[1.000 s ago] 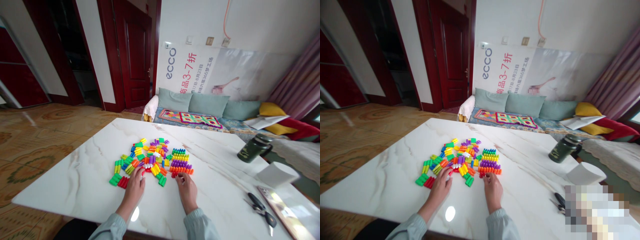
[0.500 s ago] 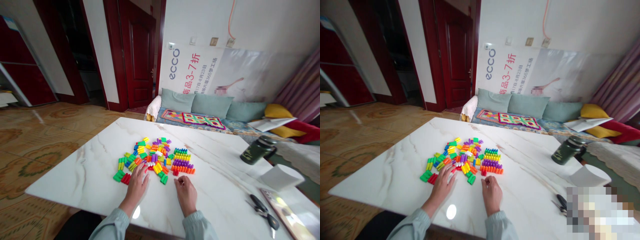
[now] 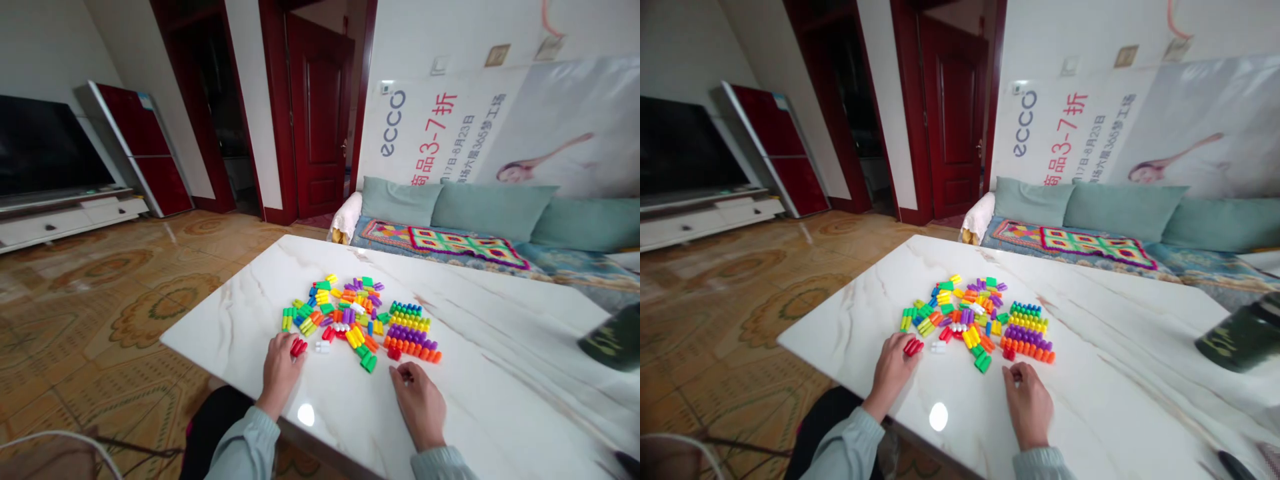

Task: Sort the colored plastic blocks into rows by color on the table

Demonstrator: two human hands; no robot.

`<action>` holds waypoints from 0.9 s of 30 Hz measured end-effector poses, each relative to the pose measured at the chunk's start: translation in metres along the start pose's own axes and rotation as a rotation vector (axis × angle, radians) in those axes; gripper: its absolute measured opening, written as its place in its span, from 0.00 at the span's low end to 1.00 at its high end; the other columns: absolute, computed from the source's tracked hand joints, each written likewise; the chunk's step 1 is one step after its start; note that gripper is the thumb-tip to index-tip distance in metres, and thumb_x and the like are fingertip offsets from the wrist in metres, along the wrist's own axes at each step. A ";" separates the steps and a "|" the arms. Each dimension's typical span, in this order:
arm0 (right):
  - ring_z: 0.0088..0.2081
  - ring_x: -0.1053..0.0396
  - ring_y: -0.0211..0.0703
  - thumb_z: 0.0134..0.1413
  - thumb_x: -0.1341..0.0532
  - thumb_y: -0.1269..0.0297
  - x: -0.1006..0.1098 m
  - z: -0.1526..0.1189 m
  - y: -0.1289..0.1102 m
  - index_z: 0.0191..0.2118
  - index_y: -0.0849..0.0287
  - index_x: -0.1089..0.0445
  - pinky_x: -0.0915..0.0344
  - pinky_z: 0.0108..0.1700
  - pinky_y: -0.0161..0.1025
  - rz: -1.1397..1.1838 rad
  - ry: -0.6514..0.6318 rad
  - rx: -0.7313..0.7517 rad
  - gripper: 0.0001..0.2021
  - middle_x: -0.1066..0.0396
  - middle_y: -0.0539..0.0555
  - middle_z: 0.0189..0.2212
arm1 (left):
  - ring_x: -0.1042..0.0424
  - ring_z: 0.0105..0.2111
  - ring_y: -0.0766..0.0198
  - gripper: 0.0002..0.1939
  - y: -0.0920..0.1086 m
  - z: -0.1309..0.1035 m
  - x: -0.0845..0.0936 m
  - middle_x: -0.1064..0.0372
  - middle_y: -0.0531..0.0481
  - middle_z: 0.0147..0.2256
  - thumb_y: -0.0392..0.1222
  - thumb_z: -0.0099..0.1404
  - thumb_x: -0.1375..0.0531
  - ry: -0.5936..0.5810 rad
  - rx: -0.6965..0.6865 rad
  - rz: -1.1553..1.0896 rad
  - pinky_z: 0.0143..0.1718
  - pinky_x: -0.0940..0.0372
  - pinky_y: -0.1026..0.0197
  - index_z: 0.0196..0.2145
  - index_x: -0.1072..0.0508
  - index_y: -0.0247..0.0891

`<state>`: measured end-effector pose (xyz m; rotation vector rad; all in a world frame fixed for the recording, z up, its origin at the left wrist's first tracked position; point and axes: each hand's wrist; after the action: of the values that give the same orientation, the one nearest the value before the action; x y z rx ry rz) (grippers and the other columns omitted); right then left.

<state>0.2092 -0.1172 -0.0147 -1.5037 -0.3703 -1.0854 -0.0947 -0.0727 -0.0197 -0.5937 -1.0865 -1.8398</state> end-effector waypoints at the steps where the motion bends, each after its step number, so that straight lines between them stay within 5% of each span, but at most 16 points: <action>1: 0.30 0.28 0.44 0.55 0.46 0.47 0.000 0.000 0.000 0.30 0.52 0.32 0.44 0.28 0.36 0.000 0.001 -0.002 0.15 0.25 0.50 0.29 | 0.32 0.44 0.52 0.12 0.002 0.001 0.000 0.32 0.44 0.42 0.38 0.61 0.39 -0.029 -0.009 0.017 0.47 0.32 0.51 0.44 0.26 0.39; 5: 0.29 0.29 0.43 0.55 0.46 0.48 0.001 -0.001 0.000 0.29 0.52 0.33 0.44 0.28 0.36 0.001 0.004 0.007 0.15 0.25 0.50 0.29 | 0.32 0.43 0.52 0.11 0.007 0.005 0.000 0.31 0.43 0.41 0.36 0.62 0.41 -0.113 -0.070 0.094 0.45 0.32 0.50 0.42 0.24 0.39; 9: 0.29 0.29 0.43 0.56 0.45 0.49 -0.001 -0.001 0.001 0.29 0.53 0.32 0.44 0.27 0.36 0.017 0.031 0.040 0.15 0.26 0.51 0.28 | 0.29 0.39 0.51 0.10 0.001 0.009 0.002 0.28 0.43 0.35 0.37 0.63 0.44 -0.061 -0.072 -0.008 0.43 0.31 0.48 0.39 0.23 0.38; 13: 0.27 0.32 0.40 0.60 0.46 0.50 -0.007 -0.003 0.002 0.30 0.55 0.32 0.42 0.28 0.35 0.121 0.045 0.234 0.15 0.28 0.51 0.28 | 0.25 0.35 0.55 0.13 0.006 0.006 -0.001 0.24 0.42 0.36 0.46 0.64 0.42 0.062 0.198 -0.444 0.38 0.28 0.52 0.40 0.23 0.37; 16: 0.27 0.32 0.38 0.64 0.47 0.54 -0.010 -0.007 -0.002 0.34 0.56 0.31 0.39 0.31 0.34 0.218 -0.059 0.498 0.14 0.29 0.52 0.31 | 0.23 0.41 0.53 0.20 0.040 -0.002 -0.011 0.24 0.39 0.43 0.53 0.63 0.39 0.073 0.485 -0.889 0.41 0.27 0.52 0.45 0.25 0.34; 19: 0.28 0.32 0.37 0.64 0.45 0.55 -0.008 -0.010 -0.005 0.46 0.56 0.31 0.37 0.32 0.34 0.278 -0.159 0.645 0.13 0.29 0.52 0.36 | 0.23 0.42 0.53 0.24 0.092 -0.012 -0.025 0.25 0.37 0.46 0.55 0.58 0.35 -0.116 0.621 -1.292 0.40 0.26 0.54 0.45 0.25 0.34; 23: 0.29 0.33 0.38 0.65 0.44 0.56 -0.006 -0.011 -0.005 0.47 0.56 0.31 0.37 0.32 0.35 0.373 -0.125 0.616 0.12 0.30 0.52 0.35 | 0.23 0.37 0.57 0.21 0.144 -0.023 -0.050 0.24 0.39 0.41 0.51 0.58 0.33 -0.298 0.634 -1.430 0.35 0.28 0.60 0.44 0.25 0.33; 27: 0.32 0.32 0.38 0.65 0.44 0.59 -0.007 -0.008 -0.004 0.46 0.56 0.29 0.36 0.32 0.34 0.490 -0.032 0.565 0.10 0.31 0.55 0.40 | 0.23 0.38 0.58 0.14 0.154 -0.023 -0.069 0.24 0.40 0.40 0.43 0.62 0.38 -0.316 0.512 -1.338 0.37 0.28 0.60 0.43 0.26 0.34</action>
<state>0.1988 -0.1211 -0.0187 -1.0263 -0.2781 -0.5070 0.0735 -0.0948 -0.0152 0.2975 -2.4359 -2.3554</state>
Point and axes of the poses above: each hand's wrist, its own z-axis towards the middle knuckle, its own x-axis out of the back of the hand, y = z × x
